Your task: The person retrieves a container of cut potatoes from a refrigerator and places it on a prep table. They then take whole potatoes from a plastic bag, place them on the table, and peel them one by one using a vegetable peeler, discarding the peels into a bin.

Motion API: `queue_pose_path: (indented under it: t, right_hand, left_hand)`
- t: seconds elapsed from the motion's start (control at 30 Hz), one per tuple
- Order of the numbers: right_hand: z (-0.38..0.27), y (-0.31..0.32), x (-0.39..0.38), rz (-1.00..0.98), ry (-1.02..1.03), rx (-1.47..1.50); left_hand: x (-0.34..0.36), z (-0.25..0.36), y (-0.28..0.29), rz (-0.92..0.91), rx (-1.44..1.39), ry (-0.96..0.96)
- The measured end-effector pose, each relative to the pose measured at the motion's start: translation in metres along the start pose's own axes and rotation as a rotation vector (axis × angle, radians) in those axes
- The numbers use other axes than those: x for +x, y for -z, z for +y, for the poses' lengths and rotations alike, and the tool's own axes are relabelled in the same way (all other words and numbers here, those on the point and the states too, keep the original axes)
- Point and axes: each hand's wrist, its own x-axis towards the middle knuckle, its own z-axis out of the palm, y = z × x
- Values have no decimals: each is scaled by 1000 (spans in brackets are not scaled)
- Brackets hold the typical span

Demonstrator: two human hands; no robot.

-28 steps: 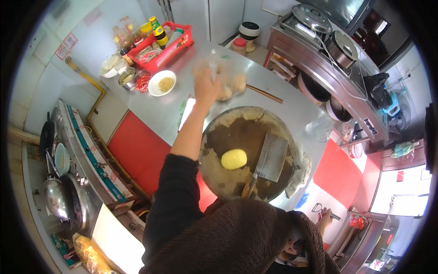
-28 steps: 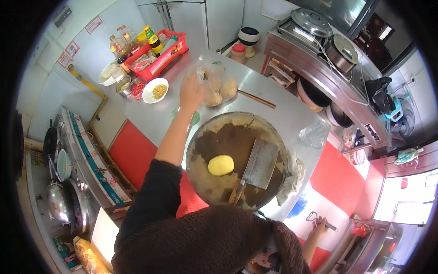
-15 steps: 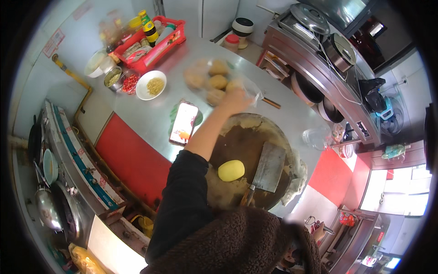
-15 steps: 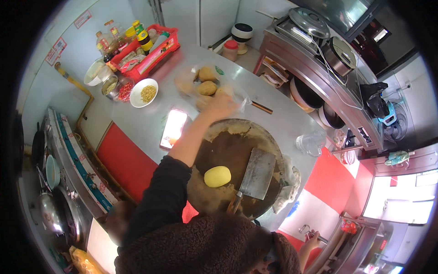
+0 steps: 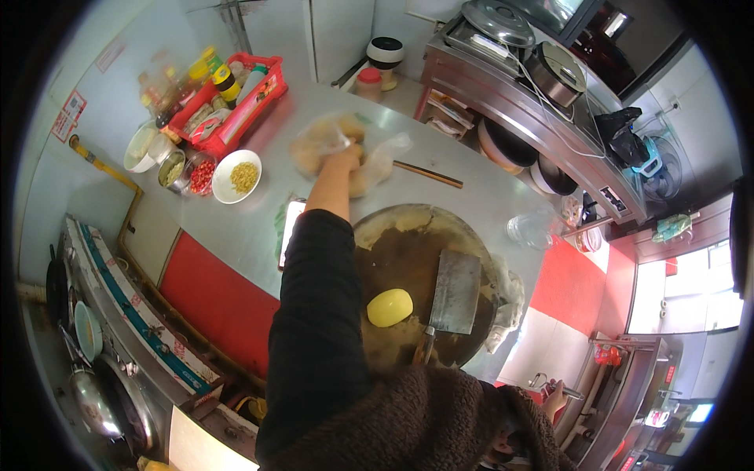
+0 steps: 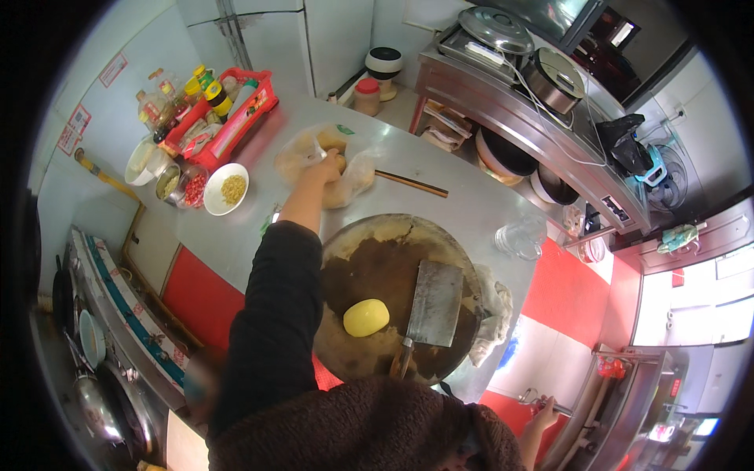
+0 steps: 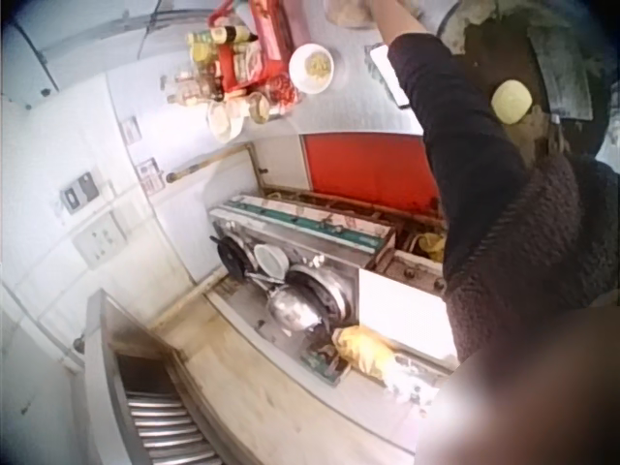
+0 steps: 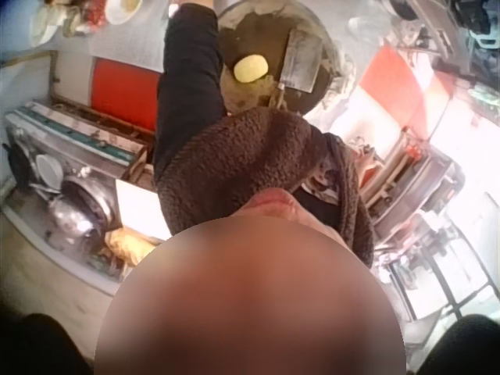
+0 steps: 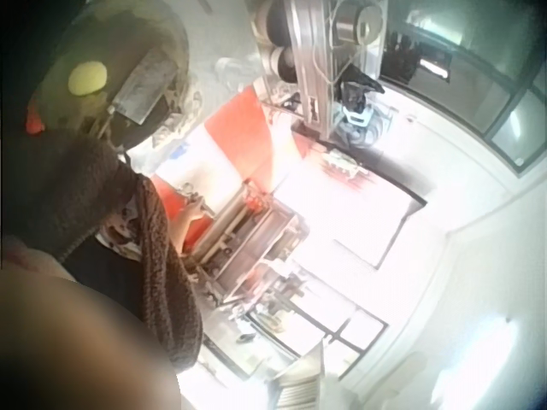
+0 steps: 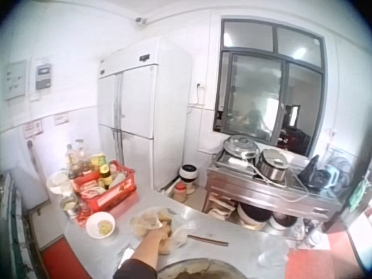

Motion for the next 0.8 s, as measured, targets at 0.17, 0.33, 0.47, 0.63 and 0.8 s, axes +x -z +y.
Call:
queue_pose_path:
  t: [0.17,0.33,0.47,0.63,0.8]
  right_hand:
    - [3,7,-6,43,7,-2]
    - [12,13,1,85,22,33]
    - [8,11,20,45,109,113]
    - [-47,-15,15,-55,-48,174]
    - [-137,-92,-38,-512,103,452]
  left_hand:
    - [1,-6,-2,131,-6,17]
    - [-34,6,8,338,-258,83]
    - [-97,22,42,646,-466,-223]
    - [-204,88,52,3,-1315,-401]
    - [-283,204,-22,-1253,-1595,-474]
